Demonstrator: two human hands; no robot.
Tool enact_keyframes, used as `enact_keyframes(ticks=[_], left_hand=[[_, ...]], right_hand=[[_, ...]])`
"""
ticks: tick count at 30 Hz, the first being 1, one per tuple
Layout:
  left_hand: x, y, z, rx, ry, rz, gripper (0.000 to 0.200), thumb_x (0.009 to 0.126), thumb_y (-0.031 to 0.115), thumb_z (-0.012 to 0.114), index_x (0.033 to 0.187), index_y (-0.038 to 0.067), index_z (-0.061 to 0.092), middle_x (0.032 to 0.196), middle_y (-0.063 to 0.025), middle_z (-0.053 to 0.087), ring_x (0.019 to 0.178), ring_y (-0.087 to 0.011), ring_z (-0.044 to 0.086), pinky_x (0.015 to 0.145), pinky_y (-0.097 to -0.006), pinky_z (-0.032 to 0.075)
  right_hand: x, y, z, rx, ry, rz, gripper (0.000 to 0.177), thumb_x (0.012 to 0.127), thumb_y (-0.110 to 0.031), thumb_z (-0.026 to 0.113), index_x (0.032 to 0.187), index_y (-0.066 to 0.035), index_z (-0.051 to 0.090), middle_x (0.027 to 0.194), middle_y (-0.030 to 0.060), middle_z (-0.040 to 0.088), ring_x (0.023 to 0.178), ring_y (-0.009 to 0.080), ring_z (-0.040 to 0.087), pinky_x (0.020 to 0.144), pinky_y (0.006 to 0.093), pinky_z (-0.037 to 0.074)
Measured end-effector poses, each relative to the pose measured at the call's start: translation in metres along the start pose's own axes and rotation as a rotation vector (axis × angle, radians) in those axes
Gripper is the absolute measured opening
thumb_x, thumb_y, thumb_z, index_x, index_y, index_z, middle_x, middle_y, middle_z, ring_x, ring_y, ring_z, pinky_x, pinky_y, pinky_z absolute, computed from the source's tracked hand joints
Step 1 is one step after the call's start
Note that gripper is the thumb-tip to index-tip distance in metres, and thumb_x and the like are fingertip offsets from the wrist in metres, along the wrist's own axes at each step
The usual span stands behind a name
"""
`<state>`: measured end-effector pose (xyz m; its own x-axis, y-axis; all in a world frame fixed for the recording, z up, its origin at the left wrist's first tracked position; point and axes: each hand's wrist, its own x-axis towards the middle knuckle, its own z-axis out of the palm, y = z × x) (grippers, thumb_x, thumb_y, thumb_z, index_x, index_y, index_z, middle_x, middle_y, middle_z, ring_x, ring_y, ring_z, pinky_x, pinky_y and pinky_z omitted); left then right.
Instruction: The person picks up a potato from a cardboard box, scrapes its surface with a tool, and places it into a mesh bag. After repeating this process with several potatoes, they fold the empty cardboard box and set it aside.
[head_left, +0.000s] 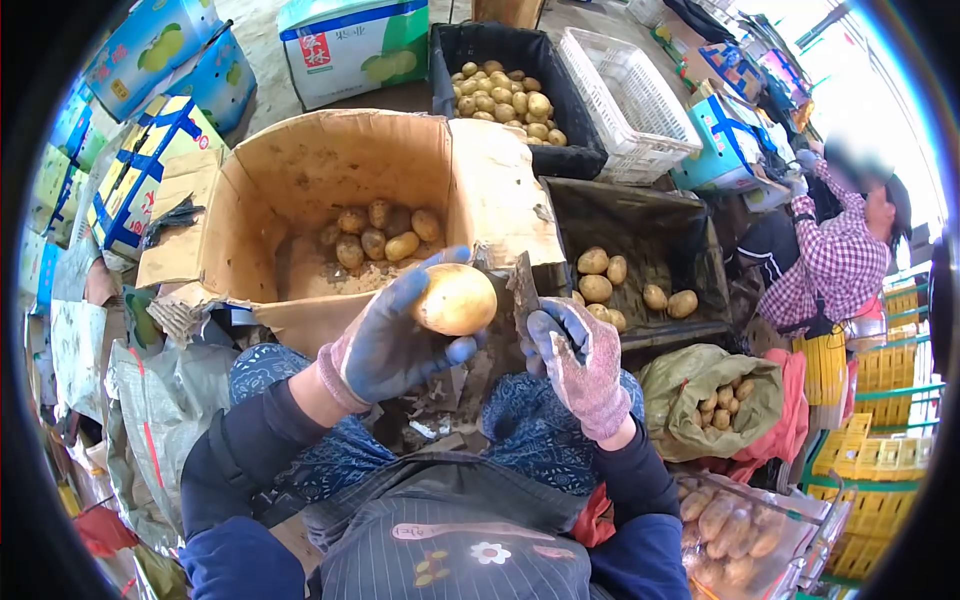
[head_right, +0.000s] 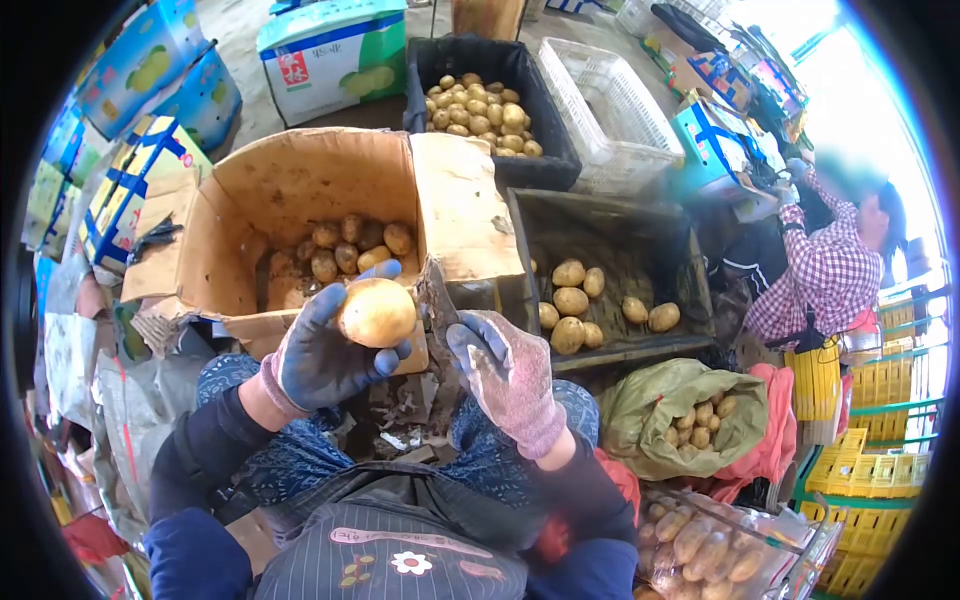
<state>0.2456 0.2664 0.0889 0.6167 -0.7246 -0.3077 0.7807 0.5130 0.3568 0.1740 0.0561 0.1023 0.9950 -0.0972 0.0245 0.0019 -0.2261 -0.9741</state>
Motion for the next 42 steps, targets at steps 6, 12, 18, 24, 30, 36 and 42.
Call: enact_keyframes(ticks=[6, 12, 18, 24, 30, 36, 42], left_hand=[[0.003, 0.002, -0.024, -0.206, -0.228, -0.218, 0.075, 0.084, 0.069, 0.053, 0.126, 0.007, 0.055, 0.107, -0.0241, 0.063, 0.087, -0.0358, 0.064, 0.064, -0.0365, 0.056], [0.008, 0.000, -0.032, -0.072, -0.154, -0.198, 0.073, 0.085, 0.071, 0.048, 0.124, 0.010, 0.057, 0.101, -0.0233, 0.064, 0.078, -0.0341, 0.063, 0.052, -0.0297, 0.050], [0.004, -0.007, -0.026, 0.030, 0.003, -0.075, 0.066, 0.088, 0.066, 0.049, 0.123, 0.011, 0.057, 0.104, -0.0153, 0.065, 0.081, -0.0289, 0.063, 0.048, -0.0249, 0.046], [0.002, -0.007, -0.020, 0.011, 0.045, -0.099, 0.065, 0.092, 0.065, 0.041, 0.122, 0.009, 0.055, 0.097, -0.0103, 0.066, 0.072, -0.0139, 0.062, 0.046, -0.0196, 0.043], [0.003, -0.008, -0.006, -0.028, 0.079, -0.134, 0.068, 0.091, 0.067, 0.041, 0.120, 0.008, 0.055, 0.093, -0.0160, 0.066, 0.067, -0.0182, 0.063, 0.047, -0.0210, 0.049], [0.004, 0.000, -0.018, -0.016, -0.012, -0.170, 0.072, 0.088, 0.069, 0.046, 0.122, 0.007, 0.056, 0.097, -0.0205, 0.066, 0.071, -0.0276, 0.066, 0.056, -0.0323, 0.057], [0.003, 0.002, -0.012, 0.034, -0.013, -0.110, 0.069, 0.088, 0.072, 0.042, 0.125, 0.014, 0.052, 0.088, -0.0165, 0.065, 0.068, -0.0224, 0.065, 0.043, -0.0217, 0.047]], right_hand=[[0.002, -0.005, 0.000, 0.135, 0.069, 0.102, 0.028, 0.096, -0.021, 0.059, 0.106, 0.005, 0.060, 0.073, 0.0044, 0.059, 0.056, 0.0076, 0.054, 0.050, 0.0214, 0.043], [0.001, 0.003, -0.003, 0.031, -0.034, 0.013, 0.024, 0.095, -0.014, 0.060, 0.109, 0.006, 0.061, 0.076, 0.0049, 0.062, 0.059, 0.0075, 0.056, 0.052, 0.0217, 0.045], [0.003, -0.002, -0.004, -0.293, -0.138, -0.285, 0.029, 0.085, -0.004, 0.063, 0.114, -0.001, 0.062, 0.099, 0.0182, 0.067, 0.087, 0.0323, 0.068, 0.073, 0.0341, 0.053], [-0.005, 0.002, 0.001, -0.431, -0.219, -0.418, 0.026, 0.081, -0.003, 0.065, 0.107, 0.001, 0.064, 0.091, 0.0182, 0.068, 0.077, 0.0306, 0.070, 0.066, 0.0320, 0.054], [0.002, -0.004, 0.004, -0.418, -0.085, -0.368, 0.025, 0.082, -0.005, 0.062, 0.107, -0.001, 0.064, 0.092, 0.0167, 0.068, 0.079, 0.0318, 0.069, 0.066, 0.0334, 0.055], [-0.005, -0.001, 0.008, -0.580, -0.493, -0.432, 0.029, 0.080, -0.012, 0.066, 0.108, -0.004, 0.064, 0.089, 0.0125, 0.067, 0.075, 0.0276, 0.068, 0.065, 0.0337, 0.055], [0.000, -0.001, -0.004, -0.115, -0.040, -0.071, 0.027, 0.084, 0.000, 0.061, 0.111, 0.000, 0.064, 0.092, 0.0139, 0.070, 0.083, 0.0238, 0.071, 0.073, 0.0314, 0.055]])
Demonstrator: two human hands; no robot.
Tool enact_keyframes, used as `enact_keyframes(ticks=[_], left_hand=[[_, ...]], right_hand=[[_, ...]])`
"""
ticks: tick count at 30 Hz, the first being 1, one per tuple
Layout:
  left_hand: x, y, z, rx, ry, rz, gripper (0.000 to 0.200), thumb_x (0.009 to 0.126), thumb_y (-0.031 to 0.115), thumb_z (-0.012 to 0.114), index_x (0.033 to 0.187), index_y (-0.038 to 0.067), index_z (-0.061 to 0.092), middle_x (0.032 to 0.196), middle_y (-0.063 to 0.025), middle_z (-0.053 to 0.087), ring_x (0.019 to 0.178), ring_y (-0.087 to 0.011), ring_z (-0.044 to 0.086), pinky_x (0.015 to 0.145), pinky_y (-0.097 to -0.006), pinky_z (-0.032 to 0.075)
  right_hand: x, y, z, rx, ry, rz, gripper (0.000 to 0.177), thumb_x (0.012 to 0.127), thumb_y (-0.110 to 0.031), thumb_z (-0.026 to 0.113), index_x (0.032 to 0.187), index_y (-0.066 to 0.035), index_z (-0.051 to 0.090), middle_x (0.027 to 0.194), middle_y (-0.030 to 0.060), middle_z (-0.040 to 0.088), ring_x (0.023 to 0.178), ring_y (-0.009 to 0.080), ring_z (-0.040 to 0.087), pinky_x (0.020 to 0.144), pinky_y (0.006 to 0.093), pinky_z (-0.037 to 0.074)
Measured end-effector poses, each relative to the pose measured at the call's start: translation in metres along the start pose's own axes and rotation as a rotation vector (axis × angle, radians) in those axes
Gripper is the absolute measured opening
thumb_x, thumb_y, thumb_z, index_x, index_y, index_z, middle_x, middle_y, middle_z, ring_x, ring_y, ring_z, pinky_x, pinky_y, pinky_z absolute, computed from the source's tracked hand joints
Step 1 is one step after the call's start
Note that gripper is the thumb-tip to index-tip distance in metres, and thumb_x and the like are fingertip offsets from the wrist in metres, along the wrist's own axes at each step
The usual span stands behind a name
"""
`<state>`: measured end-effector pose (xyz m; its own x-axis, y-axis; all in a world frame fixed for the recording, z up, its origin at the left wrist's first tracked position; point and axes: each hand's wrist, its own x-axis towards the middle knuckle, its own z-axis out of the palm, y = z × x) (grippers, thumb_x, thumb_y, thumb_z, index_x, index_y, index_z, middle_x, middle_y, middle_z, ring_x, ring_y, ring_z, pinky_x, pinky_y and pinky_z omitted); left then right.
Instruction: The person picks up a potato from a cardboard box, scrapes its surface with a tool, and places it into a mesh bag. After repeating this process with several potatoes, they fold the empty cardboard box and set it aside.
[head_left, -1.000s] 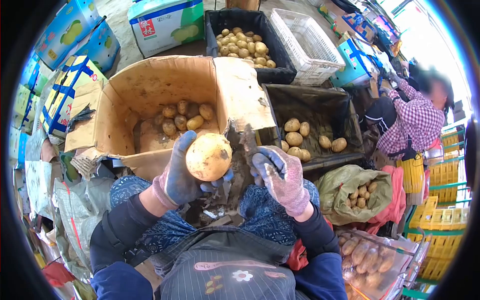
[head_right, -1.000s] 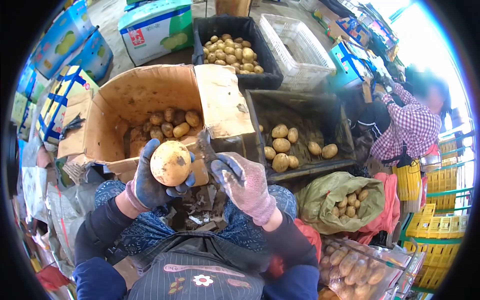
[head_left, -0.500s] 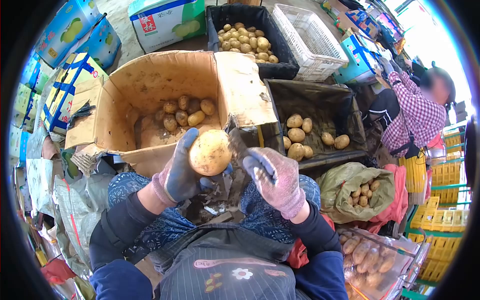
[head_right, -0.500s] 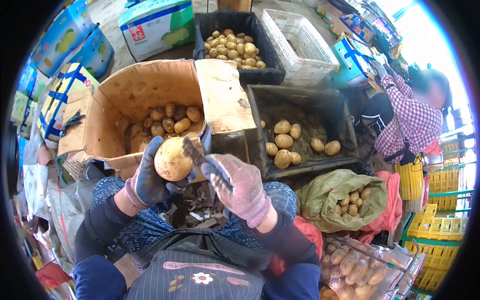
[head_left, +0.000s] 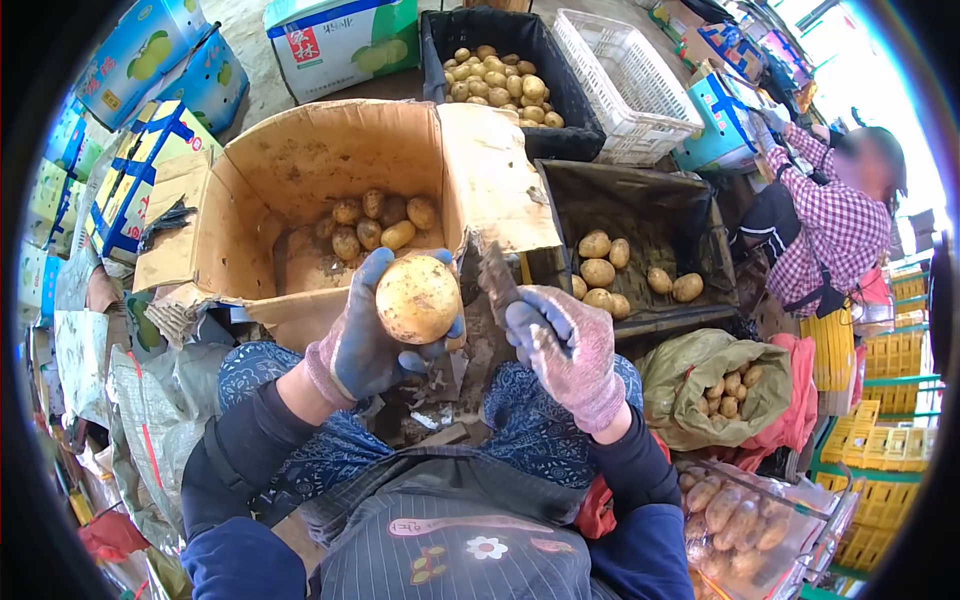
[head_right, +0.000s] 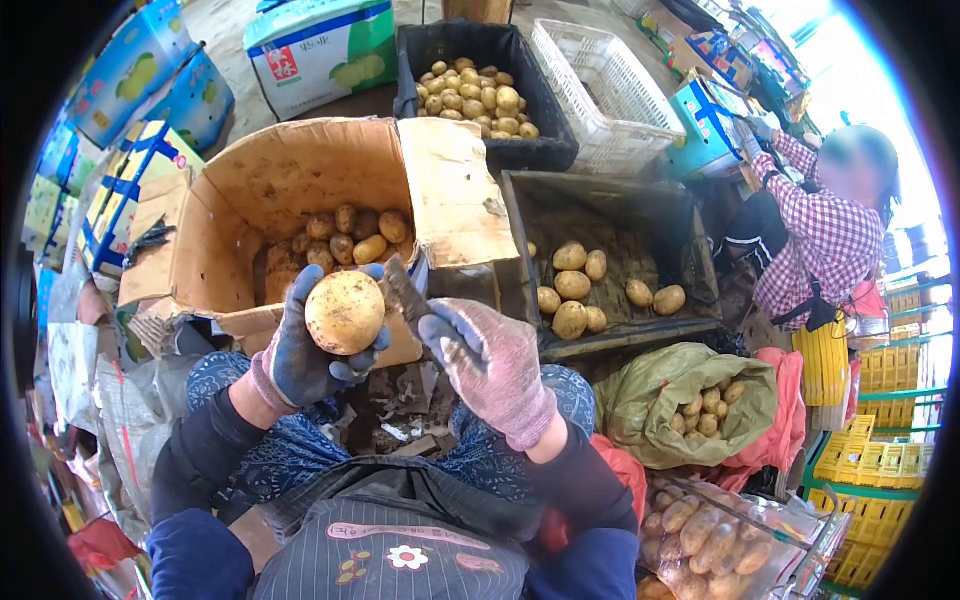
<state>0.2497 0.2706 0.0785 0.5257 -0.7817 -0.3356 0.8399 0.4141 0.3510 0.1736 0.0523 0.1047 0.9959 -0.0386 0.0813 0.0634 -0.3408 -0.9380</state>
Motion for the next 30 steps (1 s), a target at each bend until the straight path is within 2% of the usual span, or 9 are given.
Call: enact_keyframes(ticks=[7, 10, 14, 17, 20, 22, 24, 25, 30], left_hand=[[0.004, -0.009, -0.018, -0.114, -0.073, -0.036, 0.075, 0.085, 0.072, 0.049, 0.122, 0.007, 0.056, 0.100, -0.0222, 0.065, 0.074, -0.0280, 0.066, 0.048, -0.0222, 0.052], [0.003, -0.011, -0.011, -0.095, -0.038, 0.020, 0.074, 0.085, 0.071, 0.051, 0.121, 0.006, 0.056, 0.101, -0.0196, 0.066, 0.076, -0.0276, 0.066, 0.050, -0.0225, 0.053], [0.002, -0.013, -0.009, -0.040, 0.014, 0.071, 0.071, 0.085, 0.070, 0.052, 0.119, 0.008, 0.058, 0.100, -0.0149, 0.067, 0.077, -0.0267, 0.067, 0.050, -0.0235, 0.054], [0.007, -0.012, 0.021, -0.021, 0.382, 0.142, 0.074, 0.087, 0.073, 0.044, 0.119, 0.007, 0.056, 0.095, -0.0119, 0.066, 0.072, -0.0184, 0.065, 0.048, -0.0207, 0.050], [0.003, -0.006, -0.008, 0.004, 0.135, 0.013, 0.075, 0.087, 0.075, 0.041, 0.118, 0.009, 0.057, 0.096, -0.0130, 0.065, 0.066, -0.0166, 0.062, 0.046, -0.0197, 0.047], [0.004, -0.007, -0.006, -0.021, 0.108, -0.033, 0.077, 0.085, 0.078, 0.037, 0.116, 0.010, 0.057, 0.091, -0.0126, 0.064, 0.061, -0.0149, 0.060, 0.044, -0.0195, 0.046], [0.003, -0.008, -0.008, -0.139, 0.017, -0.121, 0.077, 0.085, 0.079, 0.037, 0.117, 0.011, 0.056, 0.088, -0.0118, 0.064, 0.060, -0.0145, 0.060, 0.043, -0.0199, 0.046], [0.004, -0.008, -0.007, -0.111, 0.057, -0.137, 0.077, 0.084, 0.079, 0.039, 0.118, 0.012, 0.056, 0.087, -0.0116, 0.063, 0.059, -0.0142, 0.059, 0.043, -0.0194, 0.045], [0.032, -0.020, -0.017, 0.112, 0.127, -0.247, 0.078, 0.083, 0.079, 0.040, 0.119, 0.012, 0.055, 0.088, -0.0074, 0.063, 0.058, -0.0099, 0.058, 0.043, -0.0191, 0.047]], right_hand=[[0.000, 0.005, 0.000, -0.185, 0.026, -0.194, 0.028, 0.083, -0.003, 0.063, 0.110, 0.000, 0.064, 0.095, 0.0165, 0.070, 0.085, 0.0278, 0.071, 0.073, 0.0333, 0.054], [0.000, 0.014, 0.000, -0.123, -0.004, -0.159, 0.030, 0.088, -0.010, 0.059, 0.114, 0.006, 0.060, 0.088, 0.0109, 0.068, 0.073, 0.0147, 0.067, 0.063, 0.0262, 0.052], [0.002, 0.001, 0.002, -0.161, -0.145, -0.287, 0.028, 0.087, -0.009, 0.060, 0.111, 0.006, 0.061, 0.084, 0.0109, 0.067, 0.070, 0.0149, 0.066, 0.061, 0.0285, 0.052], [0.004, 0.012, 0.005, -0.315, -0.299, -0.541, 0.026, 0.090, -0.011, 0.060, 0.109, 0.006, 0.061, 0.079, 0.0083, 0.064, 0.064, 0.0117, 0.062, 0.056, 0.0271, 0.051], [-0.007, 0.009, 0.010, 0.182, -0.101, -0.070, 0.027, 0.094, -0.017, 0.059, 0.110, 0.004, 0.060, 0.080, 0.0080, 0.064, 0.062, 0.0119, 0.062, 0.055, 0.0260, 0.051], [-0.001, -0.006, 0.006, 0.406, 0.091, 0.155, 0.032, 0.098, -0.024, 0.057, 0.108, 0.006, 0.059, 0.076, 0.0086, 0.062, 0.054, 0.0109, 0.057, 0.049, 0.0241, 0.047], [0.004, -0.002, -0.004, 0.508, 0.135, 0.215, 0.033, 0.098, -0.025, 0.056, 0.108, 0.006, 0.059, 0.073, 0.0083, 0.061, 0.051, 0.0123, 0.056, 0.047, 0.0249, 0.046], [0.002, -0.003, -0.005, 0.563, 0.167, 0.214, 0.029, 0.097, -0.024, 0.060, 0.109, 0.002, 0.062, 0.072, 0.0041, 0.062, 0.051, 0.0076, 0.054, 0.047, 0.0202, 0.043], [-0.007, -0.005, -0.016, 0.544, 0.218, 0.209, 0.029, 0.097, -0.023, 0.059, 0.107, 0.004, 0.063, 0.072, 0.0048, 0.062, 0.051, 0.0084, 0.055, 0.047, 0.0211, 0.044]])
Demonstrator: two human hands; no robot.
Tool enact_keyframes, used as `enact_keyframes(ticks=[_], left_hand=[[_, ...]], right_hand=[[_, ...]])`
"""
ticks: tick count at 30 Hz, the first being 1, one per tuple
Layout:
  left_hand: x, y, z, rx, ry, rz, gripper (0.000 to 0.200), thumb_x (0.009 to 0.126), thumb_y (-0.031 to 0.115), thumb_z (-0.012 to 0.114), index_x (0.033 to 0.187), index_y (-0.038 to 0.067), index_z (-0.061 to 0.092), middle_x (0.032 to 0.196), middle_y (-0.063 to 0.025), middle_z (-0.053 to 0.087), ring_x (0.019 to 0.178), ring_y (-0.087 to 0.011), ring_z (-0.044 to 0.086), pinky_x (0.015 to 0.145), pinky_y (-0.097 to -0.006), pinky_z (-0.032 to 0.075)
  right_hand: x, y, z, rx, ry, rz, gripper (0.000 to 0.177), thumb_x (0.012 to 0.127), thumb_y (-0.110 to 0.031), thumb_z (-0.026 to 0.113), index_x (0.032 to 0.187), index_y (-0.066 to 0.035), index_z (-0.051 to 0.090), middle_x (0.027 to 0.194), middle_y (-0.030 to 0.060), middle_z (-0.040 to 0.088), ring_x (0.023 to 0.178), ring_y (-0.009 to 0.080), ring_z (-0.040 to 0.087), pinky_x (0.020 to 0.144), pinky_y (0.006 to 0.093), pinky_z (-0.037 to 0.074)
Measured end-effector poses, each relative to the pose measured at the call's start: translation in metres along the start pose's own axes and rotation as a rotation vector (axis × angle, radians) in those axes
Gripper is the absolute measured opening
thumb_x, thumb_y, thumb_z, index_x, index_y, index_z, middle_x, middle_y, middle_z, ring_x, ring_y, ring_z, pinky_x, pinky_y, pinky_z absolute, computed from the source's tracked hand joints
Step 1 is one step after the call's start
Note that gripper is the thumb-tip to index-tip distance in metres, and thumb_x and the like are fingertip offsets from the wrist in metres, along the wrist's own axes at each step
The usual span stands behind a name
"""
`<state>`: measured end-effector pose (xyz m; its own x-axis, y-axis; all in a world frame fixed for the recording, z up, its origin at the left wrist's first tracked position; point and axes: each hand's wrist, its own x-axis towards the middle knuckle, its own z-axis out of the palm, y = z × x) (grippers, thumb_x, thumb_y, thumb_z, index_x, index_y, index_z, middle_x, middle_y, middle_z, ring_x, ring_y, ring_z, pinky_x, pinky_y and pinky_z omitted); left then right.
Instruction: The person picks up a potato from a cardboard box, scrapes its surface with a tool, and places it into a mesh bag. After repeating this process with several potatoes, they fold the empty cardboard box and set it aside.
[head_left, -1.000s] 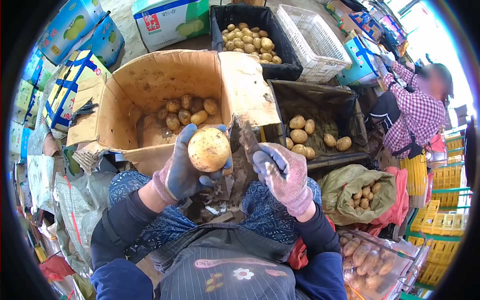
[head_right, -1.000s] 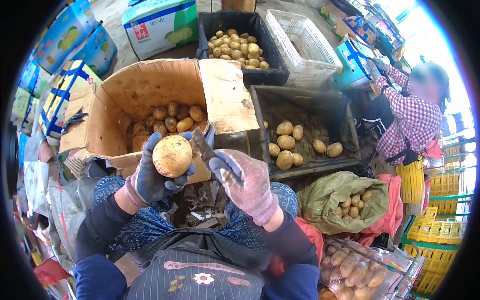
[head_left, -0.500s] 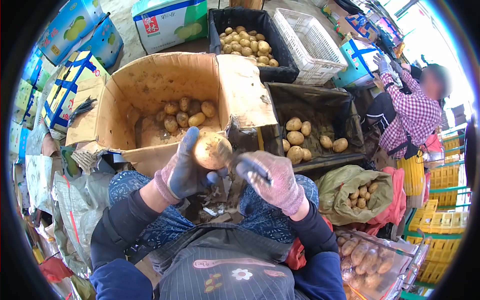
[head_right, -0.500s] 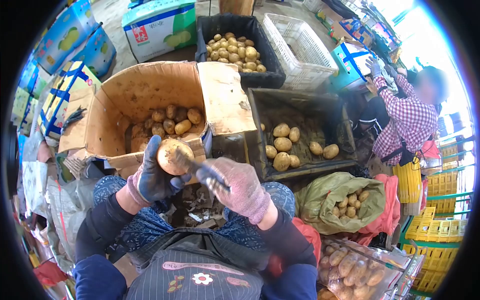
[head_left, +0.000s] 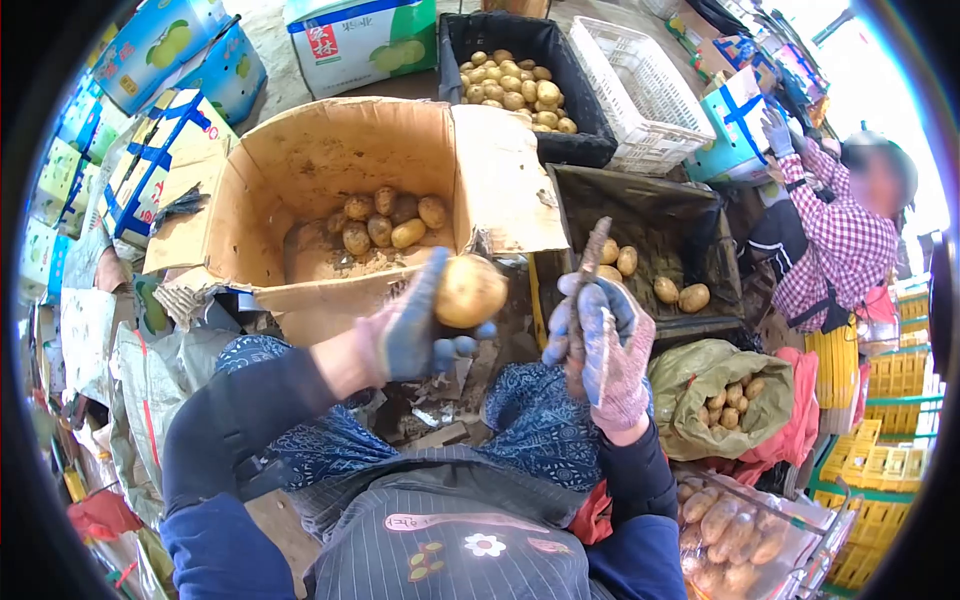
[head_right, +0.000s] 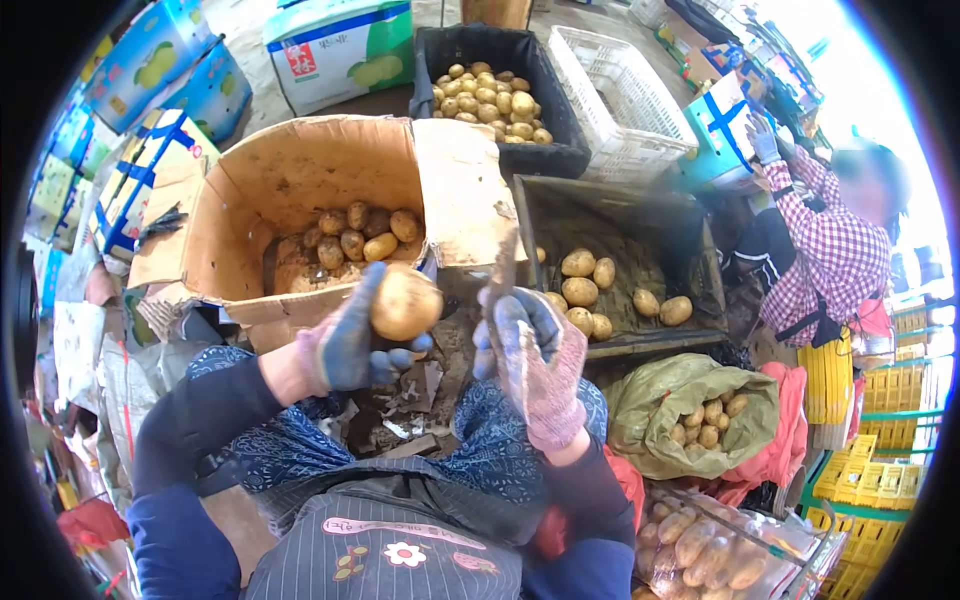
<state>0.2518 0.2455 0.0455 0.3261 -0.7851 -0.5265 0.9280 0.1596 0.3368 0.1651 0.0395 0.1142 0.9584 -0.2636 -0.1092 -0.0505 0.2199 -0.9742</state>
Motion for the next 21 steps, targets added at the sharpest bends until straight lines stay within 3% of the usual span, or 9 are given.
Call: enact_keyframes(ticks=[2, 7, 9, 10, 12, 14, 18, 20, 21], left_hand=[[0.033, -0.008, -0.003, -0.012, -0.169, -0.125, 0.068, 0.089, 0.066, 0.051, 0.128, 0.010, 0.048, 0.089, -0.0069, 0.064, 0.065, -0.0112, 0.062, 0.056, -0.0230, 0.055], [0.152, -0.055, 0.045, -0.049, -0.060, -0.106, 0.048, 0.092, 0.022, 0.063, 0.134, 0.004, 0.048, 0.118, -0.0074, 0.063, 0.102, -0.0255, 0.061, 0.100, -0.0352, 0.044], [0.228, -0.090, 0.029, 0.285, 0.024, -0.021, 0.053, 0.094, 0.053, 0.051, 0.108, 0.004, 0.065, 0.107, -0.0033, 0.067, 0.088, -0.0160, 0.060, 0.080, -0.0344, 0.052], [0.209, -0.069, 0.056, 0.528, 0.263, -0.156, 0.053, 0.087, 0.051, 0.060, 0.105, 0.002, 0.067, 0.110, -0.0118, 0.067, 0.099, -0.0242, 0.064, 0.084, -0.0372, 0.051], [0.235, -0.087, 0.049, 0.883, 0.346, 0.004, 0.062, 0.085, 0.047, 0.066, 0.123, -0.002, 0.057, 0.119, -0.0168, 0.063, 0.112, -0.0268, 0.058, 0.094, -0.0357, 0.044], [0.208, -0.084, 0.047, 1.154, 0.352, 0.393, 0.057, 0.087, 0.042, 0.063, 0.123, -0.002, 0.057, 0.112, -0.0188, 0.066, 0.105, -0.0316, 0.063, 0.092, -0.0383, 0.047], [0.087, 0.054, 0.040, 1.347, -0.154, 0.568, 0.042, 0.090, 0.033, 0.064, 0.122, 0.007, 0.061, 0.103, -0.0143, 0.069, 0.099, -0.0219, 0.066, 0.088, -0.0353, 0.051], [0.051, 0.115, 0.015, 1.424, 0.208, 0.531, 0.036, 0.086, 0.032, 0.068, 0.109, 0.004, 0.065, 0.097, -0.0126, 0.070, 0.088, -0.0193, 0.068, 0.081, -0.0333, 0.054], [0.054, 0.141, -0.020, 1.419, 0.289, 0.721, 0.034, 0.087, 0.031, 0.068, 0.109, 0.005, 0.066, 0.098, -0.0124, 0.070, 0.091, -0.0175, 0.068, 0.082, -0.0321, 0.054]], right_hand=[[-0.001, 0.000, -0.008, -0.018, 0.013, -0.037, 0.032, 0.100, -0.025, 0.053, 0.109, 0.005, 0.058, 0.070, 0.0076, 0.058, 0.051, 0.0126, 0.054, 0.047, 0.0260, 0.047], [-0.003, 0.002, -0.024, -0.140, 0.158, -0.163, 0.033, 0.102, -0.031, 0.046, 0.107, 0.001, 0.055, 0.065, 0.0066, 0.054, 0.048, 0.0131, 0.050, 0.044, 0.0270, 0.044], [-0.002, 0.013, -0.045, -0.365, 0.232, -0.210, 0.033, 0.102, -0.033, 0.045, 0.106, -0.001, 0.055, 0.063, 0.0055, 0.053, 0.047, 0.0127, 0.048, 0.043, 0.0264, 0.043], [-0.006, 0.017, -0.047, -0.435, 0.276, -0.224, 0.033, 0.103, -0.033, 0.045, 0.105, -0.002, 0.055, 0.062, 0.0052, 0.052, 0.047, 0.0125, 0.048, 0.043, 0.0262, 0.042], [-0.009, 0.020, -0.051, -0.534, 0.330, -0.239, 0.035, 0.102, -0.035, 0.045, 0.104, -0.002, 0.054, 0.060, 0.0049, 0.050, 0.045, 0.0125, 0.047, 0.041, 0.0260, 0.041], [-0.014, 0.018, -0.057, -0.487, 0.298, -0.231, 0.037, 0.102, -0.038, 0.045, 0.104, -0.002, 0.053, 0.056, 0.0047, 0.047, 0.043, 0.0126, 0.045, 0.039, 0.0259, 0.039], [-0.013, 0.018, -0.057, -0.226, 0.333, -0.246, 0.039, 0.100, -0.042, 0.047, 0.103, -0.003, 0.050, 0.053, 0.0050, 0.044, 0.040, 0.0131, 0.043, 0.037, 0.0254, 0.039], [-0.008, 0.021, -0.057, -0.138, 0.344, -0.244, 0.039, 0.100, -0.042, 0.048, 0.103, -0.003, 0.049, 0.053, 0.0053, 0.044, 0.039, 0.0136, 0.043, 0.036, 0.0257, 0.039], [-0.007, 0.023, -0.067, -0.125, 0.301, -0.257, 0.039, 0.100, -0.042, 0.048, 0.103, -0.003, 0.049, 0.053, 0.0054, 0.044, 0.039, 0.0139, 0.043, 0.036, 0.0260, 0.039]])
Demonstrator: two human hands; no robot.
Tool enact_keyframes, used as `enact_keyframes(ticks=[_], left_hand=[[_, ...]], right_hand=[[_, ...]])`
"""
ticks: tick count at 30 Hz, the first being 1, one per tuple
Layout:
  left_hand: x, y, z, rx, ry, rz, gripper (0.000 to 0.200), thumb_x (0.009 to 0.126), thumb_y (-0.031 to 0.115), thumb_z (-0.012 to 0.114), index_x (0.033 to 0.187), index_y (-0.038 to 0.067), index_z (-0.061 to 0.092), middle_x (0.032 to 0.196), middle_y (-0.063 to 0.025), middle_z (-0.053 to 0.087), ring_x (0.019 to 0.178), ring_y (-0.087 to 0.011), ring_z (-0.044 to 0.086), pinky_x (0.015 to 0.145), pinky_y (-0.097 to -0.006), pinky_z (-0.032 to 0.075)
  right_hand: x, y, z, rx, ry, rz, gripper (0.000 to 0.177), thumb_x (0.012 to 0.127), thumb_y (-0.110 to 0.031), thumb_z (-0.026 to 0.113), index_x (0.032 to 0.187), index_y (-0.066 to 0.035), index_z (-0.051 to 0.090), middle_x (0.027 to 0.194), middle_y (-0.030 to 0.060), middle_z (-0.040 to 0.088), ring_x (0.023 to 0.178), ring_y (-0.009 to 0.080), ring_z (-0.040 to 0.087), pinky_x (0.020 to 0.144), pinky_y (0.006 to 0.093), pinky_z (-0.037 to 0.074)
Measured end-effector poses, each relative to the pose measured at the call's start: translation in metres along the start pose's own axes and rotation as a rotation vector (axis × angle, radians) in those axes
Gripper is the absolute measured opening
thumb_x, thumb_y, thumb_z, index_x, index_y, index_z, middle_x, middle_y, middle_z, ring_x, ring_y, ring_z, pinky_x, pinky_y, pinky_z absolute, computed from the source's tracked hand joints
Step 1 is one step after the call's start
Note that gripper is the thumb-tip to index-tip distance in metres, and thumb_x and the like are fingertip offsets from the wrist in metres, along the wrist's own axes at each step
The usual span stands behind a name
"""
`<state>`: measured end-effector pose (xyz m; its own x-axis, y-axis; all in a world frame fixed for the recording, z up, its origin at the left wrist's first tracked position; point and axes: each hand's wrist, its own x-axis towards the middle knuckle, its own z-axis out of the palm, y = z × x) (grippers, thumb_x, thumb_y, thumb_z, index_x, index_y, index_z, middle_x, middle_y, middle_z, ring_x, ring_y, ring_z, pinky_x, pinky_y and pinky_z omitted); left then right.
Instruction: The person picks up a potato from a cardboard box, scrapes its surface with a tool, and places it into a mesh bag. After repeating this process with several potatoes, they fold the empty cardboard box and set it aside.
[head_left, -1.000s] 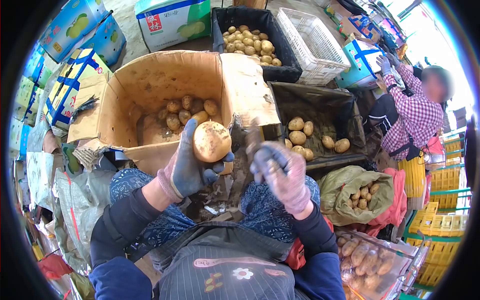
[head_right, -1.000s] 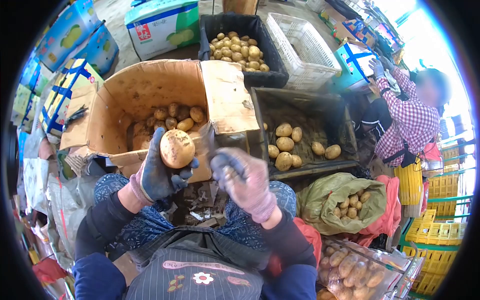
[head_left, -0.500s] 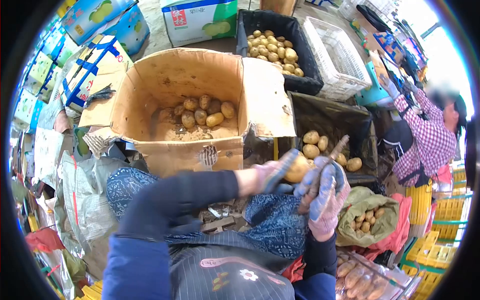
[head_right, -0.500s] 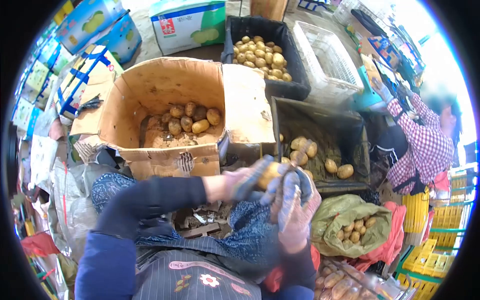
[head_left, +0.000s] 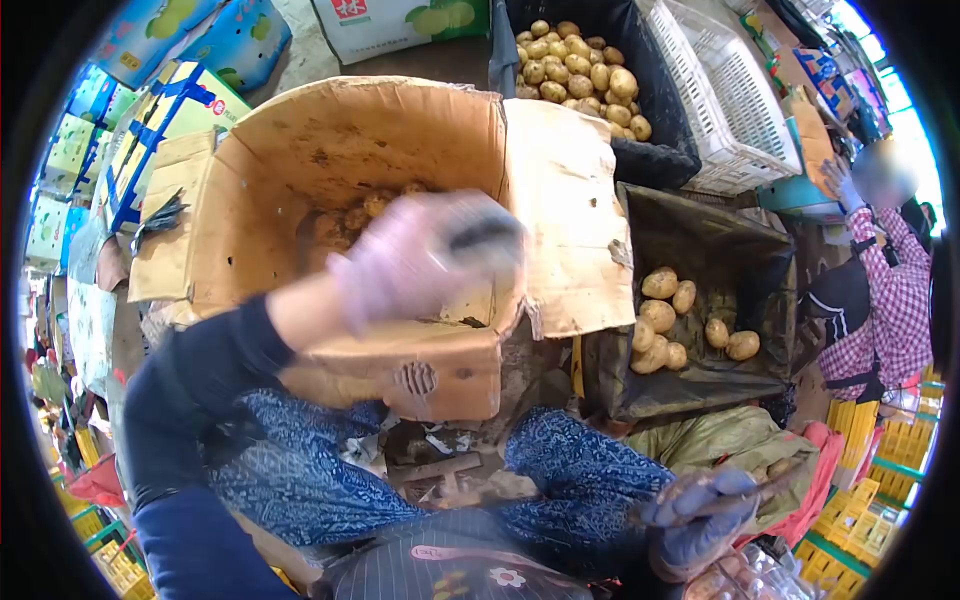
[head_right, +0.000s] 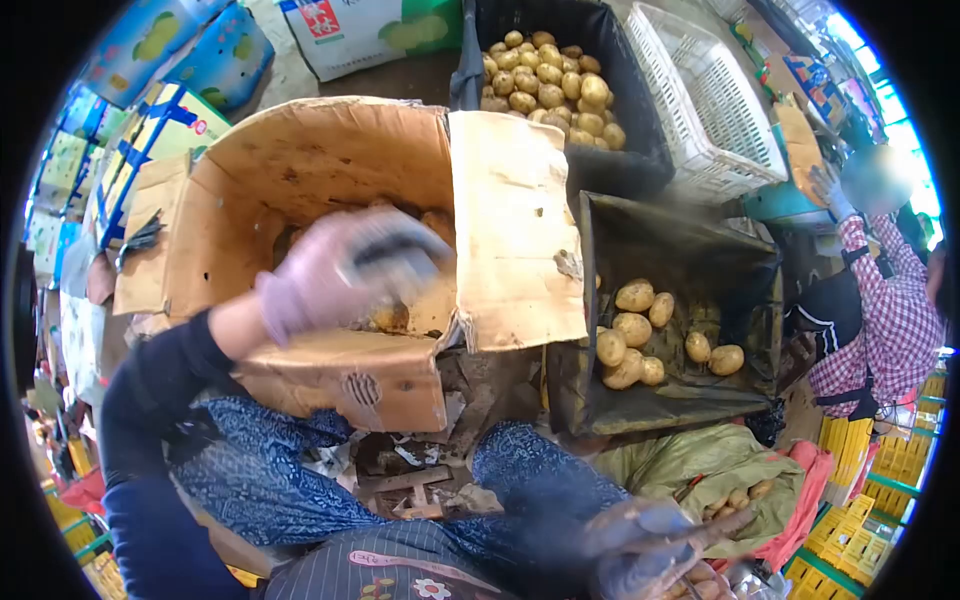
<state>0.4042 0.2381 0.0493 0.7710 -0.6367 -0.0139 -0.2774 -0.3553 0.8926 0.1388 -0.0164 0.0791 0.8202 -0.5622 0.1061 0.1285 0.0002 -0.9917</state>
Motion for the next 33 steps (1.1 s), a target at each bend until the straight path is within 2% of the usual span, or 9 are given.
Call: enact_keyframes(ticks=[1, 3, 6, 9, 11, 19, 24, 27, 33], left_hand=[[0.004, -0.022, -0.022, -0.122, 0.082, -0.217, 0.034, 0.088, 0.030, 0.065, 0.112, 0.005, 0.065, 0.102, -0.0145, 0.069, 0.095, -0.0223, 0.067, 0.085, -0.0333, 0.053], [0.011, -0.109, -0.047, 0.346, 0.093, -0.219, 0.038, 0.088, 0.030, 0.064, 0.115, 0.003, 0.064, 0.108, -0.0180, 0.067, 0.102, -0.0298, 0.065, 0.090, -0.0361, 0.051], [0.018, -0.206, -0.025, 0.414, -0.155, -0.501, 0.046, 0.088, 0.033, 0.064, 0.122, 0.003, 0.060, 0.116, -0.0185, 0.065, 0.109, -0.0309, 0.062, 0.095, -0.0364, 0.048], [0.028, -0.234, 0.010, 0.556, -0.498, -0.634, 0.064, 0.082, 0.043, 0.064, 0.128, -0.001, 0.055, 0.118, -0.0233, 0.062, 0.115, -0.0353, 0.058, 0.098, -0.0414, 0.046], [0.026, -0.252, 0.036, 0.639, -0.700, -0.722, 0.078, 0.077, 0.049, 0.068, 0.133, -0.001, 0.048, 0.123, -0.0253, 0.059, 0.119, -0.0368, 0.054, 0.099, -0.0427, 0.045], [-0.013, -0.300, 0.079, 0.359, -0.372, -0.912, 0.087, 0.068, 0.036, 0.083, 0.135, 0.000, 0.040, 0.120, -0.0208, 0.060, 0.112, -0.0319, 0.059, 0.094, -0.0391, 0.049], [-0.001, -0.261, 0.007, -0.707, -0.535, -0.861, 0.065, 0.079, 0.025, 0.078, 0.133, 0.006, 0.046, 0.123, -0.0146, 0.059, 0.104, -0.0227, 0.063, 0.086, -0.0358, 0.054], [-0.010, -0.165, -0.027, -1.170, -0.452, -0.888, 0.063, 0.084, 0.034, 0.073, 0.134, 0.008, 0.045, 0.112, -0.0127, 0.063, 0.094, -0.0222, 0.063, 0.079, -0.0314, 0.053], [-0.053, -0.060, -0.045, -1.303, -0.541, -0.635, 0.091, 0.076, 0.066, 0.067, 0.140, 0.008, 0.039, 0.120, -0.0268, 0.057, 0.099, -0.0323, 0.064, 0.076, -0.0420, 0.056]], right_hand=[[0.003, 0.005, -0.007, 0.020, -0.041, -0.013, 0.039, 0.100, -0.041, 0.049, 0.104, -0.003, 0.049, 0.053, 0.0055, 0.044, 0.038, 0.0142, 0.043, 0.035, 0.0263, 0.039], [0.008, 0.016, -0.007, 0.062, -0.133, -0.046, 0.035, 0.100, -0.037, 0.049, 0.110, -0.003, 0.052, 0.064, 0.0110, 0.053, 0.045, 0.0187, 0.051, 0.037, 0.0308, 0.045], [0.028, 0.000, 0.010, 0.215, -0.321, 0.142, 0.033, 0.098, -0.026, 0.053, 0.127, -0.009, 0.055, 0.089, 0.0204, 0.062, 0.061, 0.0275, 0.061, 0.046, 0.0390, 0.052], [0.040, 0.011, 0.001, 0.044, -0.361, 0.039, 0.028, 0.100, -0.017, 0.048, 0.124, -0.006, 0.057, 0.082, 0.0167, 0.059, 0.059, 0.0252, 0.058, 0.044, 0.0358, 0.049], [0.042, 0.004, 0.038, 0.120, -0.189, 0.133, 0.028, 0.100, -0.016, 0.046, 0.124, -0.003, 0.056, 0.079, 0.0151, 0.057, 0.057, 0.0236, 0.055, 0.044, 0.0346, 0.049], [0.052, 0.013, 0.039, 0.253, -0.208, 0.114, 0.030, 0.099, -0.015, 0.047, 0.125, -0.002, 0.055, 0.077, 0.0153, 0.055, 0.056, 0.0239, 0.053, 0.044, 0.0339, 0.049], [0.039, 0.004, 0.033, 0.249, -0.227, 0.099, 0.027, 0.097, -0.012, 0.049, 0.118, 0.002, 0.057, 0.079, 0.0168, 0.058, 0.058, 0.0257, 0.056, 0.044, 0.0359, 0.049], [0.019, 0.001, 0.021, 0.161, -0.092, 0.153, 0.035, 0.099, -0.033, 0.050, 0.105, 0.001, 0.055, 0.065, 0.0118, 0.055, 0.046, 0.0192, 0.054, 0.038, 0.0291, 0.044], [0.006, -0.013, 0.024, -0.157, -0.255, 0.042, 0.044, 0.096, -0.041, 0.056, 0.096, 0.003, 0.056, 0.065, 0.0115, 0.059, 0.047, 0.0157, 0.055, 0.040, 0.0250, 0.039]])
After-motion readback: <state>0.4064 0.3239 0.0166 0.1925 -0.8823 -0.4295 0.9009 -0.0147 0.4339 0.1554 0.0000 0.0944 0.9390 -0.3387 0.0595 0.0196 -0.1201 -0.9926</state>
